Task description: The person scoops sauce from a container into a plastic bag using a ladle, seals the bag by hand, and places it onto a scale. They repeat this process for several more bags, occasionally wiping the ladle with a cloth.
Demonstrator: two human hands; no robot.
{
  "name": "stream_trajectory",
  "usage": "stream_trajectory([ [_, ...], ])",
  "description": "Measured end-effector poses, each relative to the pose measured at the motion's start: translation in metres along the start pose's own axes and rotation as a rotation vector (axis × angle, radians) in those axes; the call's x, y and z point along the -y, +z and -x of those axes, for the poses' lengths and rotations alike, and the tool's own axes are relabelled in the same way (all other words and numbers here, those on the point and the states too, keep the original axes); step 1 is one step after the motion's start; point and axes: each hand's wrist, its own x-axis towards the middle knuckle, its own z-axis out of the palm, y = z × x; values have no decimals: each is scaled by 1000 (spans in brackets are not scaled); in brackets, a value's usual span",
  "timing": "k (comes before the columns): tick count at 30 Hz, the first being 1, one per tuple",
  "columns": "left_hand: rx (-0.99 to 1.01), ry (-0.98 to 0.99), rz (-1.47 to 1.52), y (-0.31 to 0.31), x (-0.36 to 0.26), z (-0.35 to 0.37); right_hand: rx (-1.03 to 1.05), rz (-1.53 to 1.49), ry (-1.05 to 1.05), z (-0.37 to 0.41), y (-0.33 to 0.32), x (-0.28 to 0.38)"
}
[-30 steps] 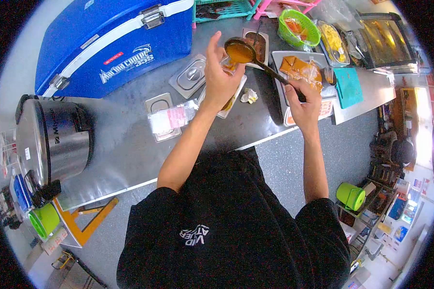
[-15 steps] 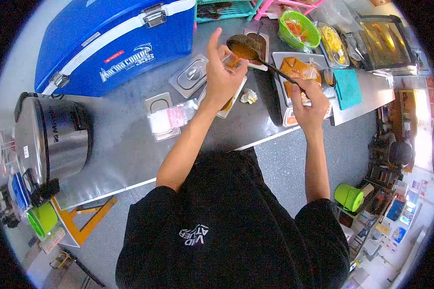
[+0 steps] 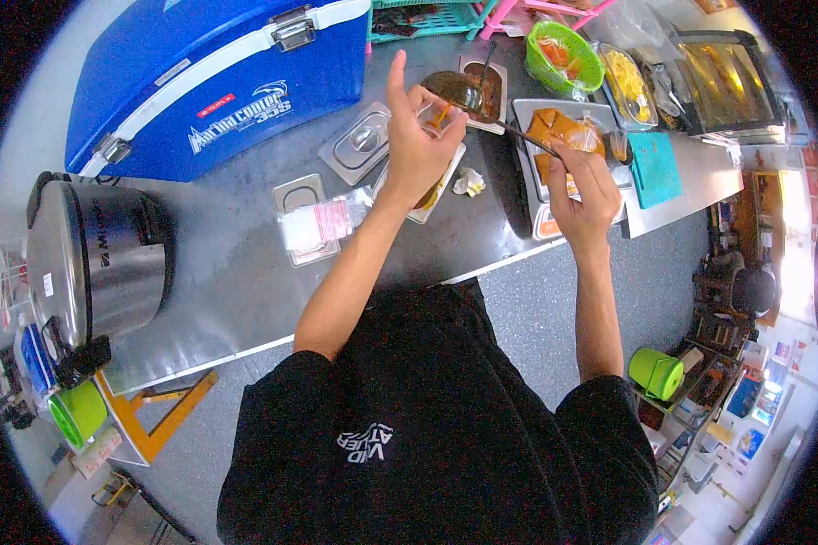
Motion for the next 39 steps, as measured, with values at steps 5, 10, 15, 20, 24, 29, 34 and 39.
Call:
stream_trajectory([
  [5, -13, 32, -18, 0, 6, 0, 49, -42, 28, 3, 4, 0],
  [10, -18, 24, -78, -4, 3, 1, 60, -57, 8, 9, 10, -3],
  [15, -20, 48, -107, -4, 1, 0, 104, -85, 62, 5, 10, -1],
  [20, -12, -18, -75, -6, 22, 3, 144, -136, 206, 7, 12, 1],
  [24, -11, -15, -128, -9, 33, 8, 185, -147, 273, 8, 11, 1],
  [29, 2, -17, -197, -12, 39, 10, 228, -202, 320, 6, 10, 2],
  [34, -9, -47, -247, -16, 42, 14, 286, -265, 441, 14, 12, 0],
  [39, 3, -27, -343, -24, 43, 18, 342, -389, 608, 22, 14, -4],
])
